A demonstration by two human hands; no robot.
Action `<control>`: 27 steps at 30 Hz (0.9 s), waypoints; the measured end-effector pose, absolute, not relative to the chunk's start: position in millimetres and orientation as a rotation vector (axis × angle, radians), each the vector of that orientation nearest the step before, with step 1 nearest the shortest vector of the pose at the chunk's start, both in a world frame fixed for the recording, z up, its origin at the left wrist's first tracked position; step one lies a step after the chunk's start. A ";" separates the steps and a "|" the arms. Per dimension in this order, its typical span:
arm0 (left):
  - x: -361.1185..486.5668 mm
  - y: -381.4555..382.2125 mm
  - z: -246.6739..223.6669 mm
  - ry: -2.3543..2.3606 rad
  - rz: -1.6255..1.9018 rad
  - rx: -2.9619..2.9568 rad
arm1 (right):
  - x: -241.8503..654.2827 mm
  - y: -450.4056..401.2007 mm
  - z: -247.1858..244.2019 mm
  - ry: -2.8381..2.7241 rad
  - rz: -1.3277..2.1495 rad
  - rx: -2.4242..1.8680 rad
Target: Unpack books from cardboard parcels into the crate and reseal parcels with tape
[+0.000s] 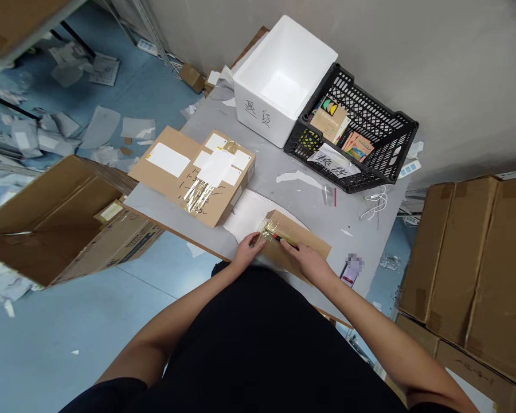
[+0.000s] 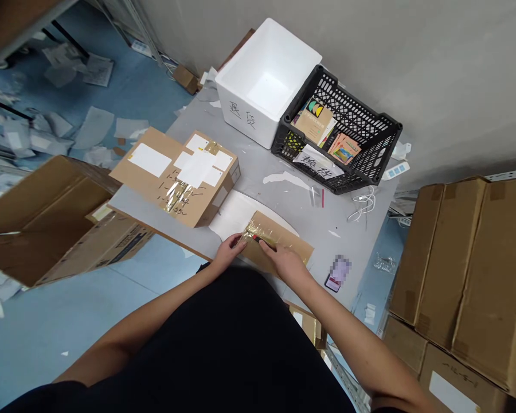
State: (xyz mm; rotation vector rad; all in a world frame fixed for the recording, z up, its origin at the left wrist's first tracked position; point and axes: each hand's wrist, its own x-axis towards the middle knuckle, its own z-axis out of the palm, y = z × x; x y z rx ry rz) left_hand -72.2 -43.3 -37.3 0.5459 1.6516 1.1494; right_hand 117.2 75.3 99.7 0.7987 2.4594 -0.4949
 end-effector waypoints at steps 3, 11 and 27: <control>-71.3 -43.2 -38.3 1.662 1.160 0.539 | 113.2 74.8 106.5 2.406 -0.376 0.752; -70.9 -44.3 -39.3 1.668 1.175 0.560 | 111.6 72.6 109.1 2.371 -0.381 0.754; -69.5 -43.0 -34.8 1.698 1.202 0.538 | 123.6 71.9 103.9 2.403 -0.393 0.762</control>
